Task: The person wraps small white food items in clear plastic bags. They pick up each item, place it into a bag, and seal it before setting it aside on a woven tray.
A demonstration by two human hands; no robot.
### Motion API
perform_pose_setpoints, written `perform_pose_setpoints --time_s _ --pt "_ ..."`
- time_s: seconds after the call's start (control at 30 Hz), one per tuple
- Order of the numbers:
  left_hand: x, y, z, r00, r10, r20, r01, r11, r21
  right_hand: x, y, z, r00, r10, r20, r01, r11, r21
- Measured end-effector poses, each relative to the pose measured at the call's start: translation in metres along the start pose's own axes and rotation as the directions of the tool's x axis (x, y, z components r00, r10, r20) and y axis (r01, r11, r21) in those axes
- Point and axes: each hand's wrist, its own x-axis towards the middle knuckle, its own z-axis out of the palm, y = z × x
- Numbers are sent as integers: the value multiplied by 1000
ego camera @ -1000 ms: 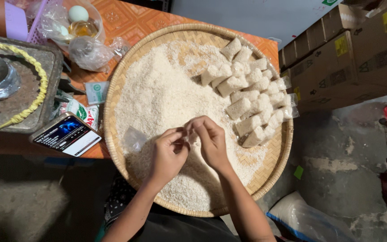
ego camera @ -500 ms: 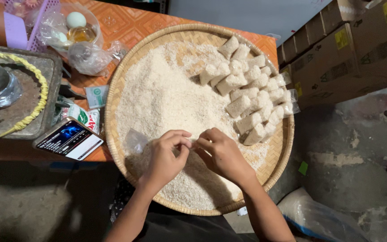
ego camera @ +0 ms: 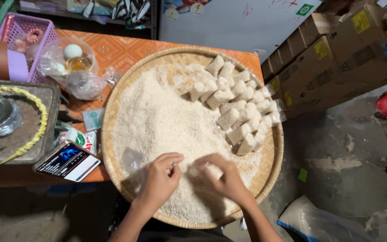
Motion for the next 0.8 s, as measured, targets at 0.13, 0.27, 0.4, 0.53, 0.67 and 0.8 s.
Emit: perform_pose_setpoints --time_s 0.13,0.27,0.4,0.53,0.67,0.8 --pt "2 15 -15 995 -88 -42 87 996 -22 6 44 14 986 -22 -164 -13 977 -211" --pt "1 22 -16 999 -16 -48 13 998 -60 6 44 32 991 26 -129 -38 995 -94" --pt "1 18 -7 999 -1 -46 -8 984 -176 6 45 45 938 339 -69 -335 940 62" --pt "4 10 0 999 22 -34 -26 990 -139 15 48 54 749 658 -79 -439 582 684" --pt "4 9 1 1000 -19 -10 17 984 -176 33 40 35 690 723 39 -288 226 931" --pt "4 8 1 990 111 -85 -126 972 -200 54 21 17 822 554 136 -118 -68 991"
